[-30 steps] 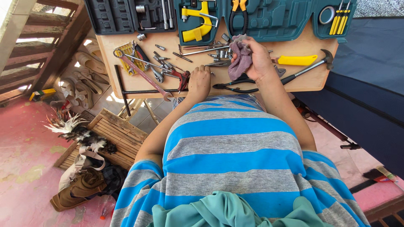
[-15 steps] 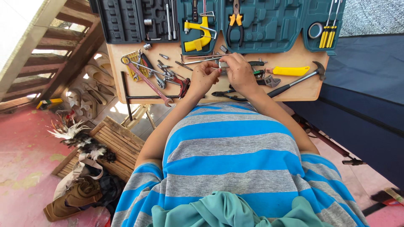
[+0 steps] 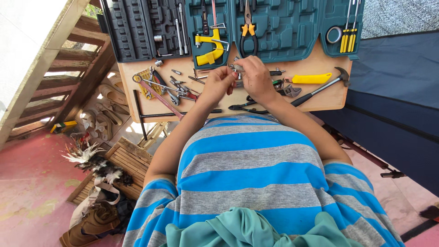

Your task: The person sets down a saw frame and cleans various metal tool parts and an allen wrench set by wiping them with a cloth by hand.

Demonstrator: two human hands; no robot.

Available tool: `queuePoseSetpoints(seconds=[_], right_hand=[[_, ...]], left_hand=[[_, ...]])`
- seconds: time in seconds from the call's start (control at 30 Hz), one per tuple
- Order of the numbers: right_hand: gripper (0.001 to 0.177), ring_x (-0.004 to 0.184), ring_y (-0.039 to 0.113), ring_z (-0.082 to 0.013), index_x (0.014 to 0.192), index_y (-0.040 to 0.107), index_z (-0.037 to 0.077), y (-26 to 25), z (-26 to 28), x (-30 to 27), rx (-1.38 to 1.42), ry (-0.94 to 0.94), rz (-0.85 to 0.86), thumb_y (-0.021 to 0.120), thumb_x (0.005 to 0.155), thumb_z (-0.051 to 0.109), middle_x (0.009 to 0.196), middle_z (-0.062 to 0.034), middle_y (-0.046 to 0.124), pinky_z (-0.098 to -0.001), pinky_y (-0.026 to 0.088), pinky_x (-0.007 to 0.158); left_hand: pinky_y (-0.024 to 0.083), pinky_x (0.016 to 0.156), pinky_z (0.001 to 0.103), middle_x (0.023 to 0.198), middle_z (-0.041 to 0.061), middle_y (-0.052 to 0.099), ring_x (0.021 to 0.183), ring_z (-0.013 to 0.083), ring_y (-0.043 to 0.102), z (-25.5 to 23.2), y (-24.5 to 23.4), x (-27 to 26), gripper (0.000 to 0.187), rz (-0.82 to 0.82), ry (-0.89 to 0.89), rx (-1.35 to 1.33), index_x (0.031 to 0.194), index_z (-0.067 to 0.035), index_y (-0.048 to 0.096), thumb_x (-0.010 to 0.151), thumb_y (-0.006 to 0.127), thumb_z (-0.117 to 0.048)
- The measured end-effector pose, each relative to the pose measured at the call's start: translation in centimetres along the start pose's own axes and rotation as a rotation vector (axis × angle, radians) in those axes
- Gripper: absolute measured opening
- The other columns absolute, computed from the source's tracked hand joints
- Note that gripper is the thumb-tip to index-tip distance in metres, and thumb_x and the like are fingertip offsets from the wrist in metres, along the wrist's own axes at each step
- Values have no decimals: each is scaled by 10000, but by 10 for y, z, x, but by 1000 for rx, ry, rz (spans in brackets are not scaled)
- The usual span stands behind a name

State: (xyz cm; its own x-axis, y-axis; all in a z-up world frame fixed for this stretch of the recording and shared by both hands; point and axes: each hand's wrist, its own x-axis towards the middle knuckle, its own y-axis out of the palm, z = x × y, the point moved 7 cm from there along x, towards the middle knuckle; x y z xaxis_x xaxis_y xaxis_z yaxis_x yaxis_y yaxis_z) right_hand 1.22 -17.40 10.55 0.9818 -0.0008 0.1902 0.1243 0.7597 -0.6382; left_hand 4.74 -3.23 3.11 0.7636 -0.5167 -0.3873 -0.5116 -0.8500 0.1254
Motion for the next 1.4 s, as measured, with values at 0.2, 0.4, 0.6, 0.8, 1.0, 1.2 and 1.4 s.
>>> queuePoseSetpoints(seconds=[0.2,0.4,0.6,0.8,1.0,1.2,1.4], right_hand=[[174,1095,655,-264,1238,665,0,-14,23,15,337,21,69,551,1107,18,1171,-168,653,-396,524,951],[311,1055,686,-277,1280,571,-15,-11,9,16,290,162,101,626,976,17,1164,-176,675,-366,532,896],[275,1068,664,-311,1258,544,5,-2,-3,9,154,65,106,640,1000,7,1147,-171,669,-372,524,891],[195,1038,632,-112,1260,530,28,29,-37,-4,1169,509,159,602,1083,64,1116,-42,621,-280,535,928],[172,1061,586,-111,1237,533,23,12,-18,0,686,276,6,630,1102,70,1156,-38,610,-252,506,950],[236,927,678,-219,1242,534,17,-1,6,2,284,173,32,651,1051,90,1037,-141,662,-311,517,820],[335,1029,696,-215,1303,472,-17,-10,-1,-2,374,180,-13,645,1048,115,1120,-150,689,-299,526,875]], left_hand=[[452,527,254,741,36,638,563,116,567,29,2,7,178,38,-188,-394,922,-50,621,1009,658,-201],[439,514,247,718,26,628,555,104,559,26,7,5,189,19,-166,-307,909,-45,614,1015,658,-195],[435,561,247,730,2,590,631,78,515,-6,-6,-3,138,-18,45,161,948,-26,622,1028,638,-138],[468,697,262,866,42,603,798,94,558,-49,-13,-8,72,-32,371,286,1025,-21,666,1022,664,-93],[487,661,256,873,44,637,738,95,595,-15,-12,-7,162,-315,231,195,1065,-12,701,1013,681,-164],[527,736,267,948,61,703,813,121,650,45,2,13,181,-107,-122,-635,1101,-9,722,1026,684,-170],[577,750,292,966,57,717,824,145,703,31,-14,18,169,-180,-82,-717,1102,-18,686,1018,634,-156]])
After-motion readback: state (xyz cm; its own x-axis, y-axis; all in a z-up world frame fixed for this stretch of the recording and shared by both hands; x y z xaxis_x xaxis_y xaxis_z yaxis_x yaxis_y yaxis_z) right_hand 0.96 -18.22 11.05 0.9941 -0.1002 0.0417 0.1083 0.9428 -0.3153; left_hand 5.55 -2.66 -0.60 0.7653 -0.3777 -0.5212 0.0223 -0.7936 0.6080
